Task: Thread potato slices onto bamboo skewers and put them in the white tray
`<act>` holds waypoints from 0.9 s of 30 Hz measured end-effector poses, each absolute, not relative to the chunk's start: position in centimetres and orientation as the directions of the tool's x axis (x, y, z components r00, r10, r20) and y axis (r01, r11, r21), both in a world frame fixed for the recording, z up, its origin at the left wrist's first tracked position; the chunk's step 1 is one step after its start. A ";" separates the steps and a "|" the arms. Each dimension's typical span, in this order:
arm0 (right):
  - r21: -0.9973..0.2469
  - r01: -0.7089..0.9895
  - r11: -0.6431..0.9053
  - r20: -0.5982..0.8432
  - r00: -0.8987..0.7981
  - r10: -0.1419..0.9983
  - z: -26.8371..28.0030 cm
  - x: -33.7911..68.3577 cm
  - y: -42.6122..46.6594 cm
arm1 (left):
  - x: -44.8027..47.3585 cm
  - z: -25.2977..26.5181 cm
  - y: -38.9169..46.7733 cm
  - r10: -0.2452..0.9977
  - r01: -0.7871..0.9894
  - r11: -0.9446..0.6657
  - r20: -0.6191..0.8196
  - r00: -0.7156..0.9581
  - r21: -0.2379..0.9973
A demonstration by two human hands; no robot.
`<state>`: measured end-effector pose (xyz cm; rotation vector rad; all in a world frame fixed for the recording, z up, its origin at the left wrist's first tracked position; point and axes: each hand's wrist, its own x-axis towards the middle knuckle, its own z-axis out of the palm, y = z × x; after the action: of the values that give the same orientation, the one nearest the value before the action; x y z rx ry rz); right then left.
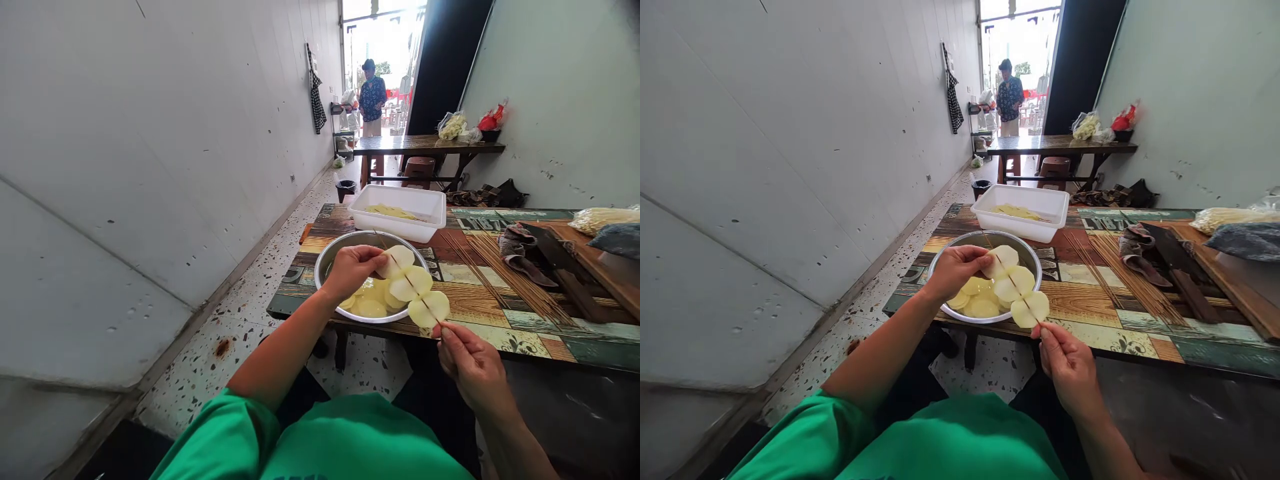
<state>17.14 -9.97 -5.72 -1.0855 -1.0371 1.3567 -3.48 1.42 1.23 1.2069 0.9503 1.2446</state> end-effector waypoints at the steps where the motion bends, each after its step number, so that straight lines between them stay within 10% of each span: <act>1: -0.974 -0.215 -0.065 -0.060 -0.031 0.998 -5.7 17.2 -9.9 | -3.6 1.2 1.4 0.988 -0.192 -0.058 0.083 0.129 0.980; 8: -0.991 -0.121 -0.047 -0.043 -0.036 0.998 -5.9 17.2 -9.2 | -4.2 1.7 1.6 0.964 -0.217 0.144 -0.087 0.253 0.965; 14: -0.917 0.313 0.248 0.301 0.132 0.945 -6.2 17.1 -9.0 | -4.0 1.2 1.7 0.997 -0.145 0.016 -0.005 0.079 0.989; 22: -0.922 -0.288 -0.259 -0.202 -0.211 0.956 -5.2 16.6 -9.9 | -3.0 0.8 1.5 0.998 -0.228 -0.027 0.038 0.047 0.973; 27: -0.993 0.046 0.109 0.117 0.200 0.973 -6.8 15.6 -10.4 | -2.8 0.5 1.8 0.991 -0.209 -0.099 0.077 -0.109 0.973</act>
<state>15.61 -10.41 -6.80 -1.2402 -1.1347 0.9598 -2.77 1.84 0.51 1.0613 1.0749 1.4417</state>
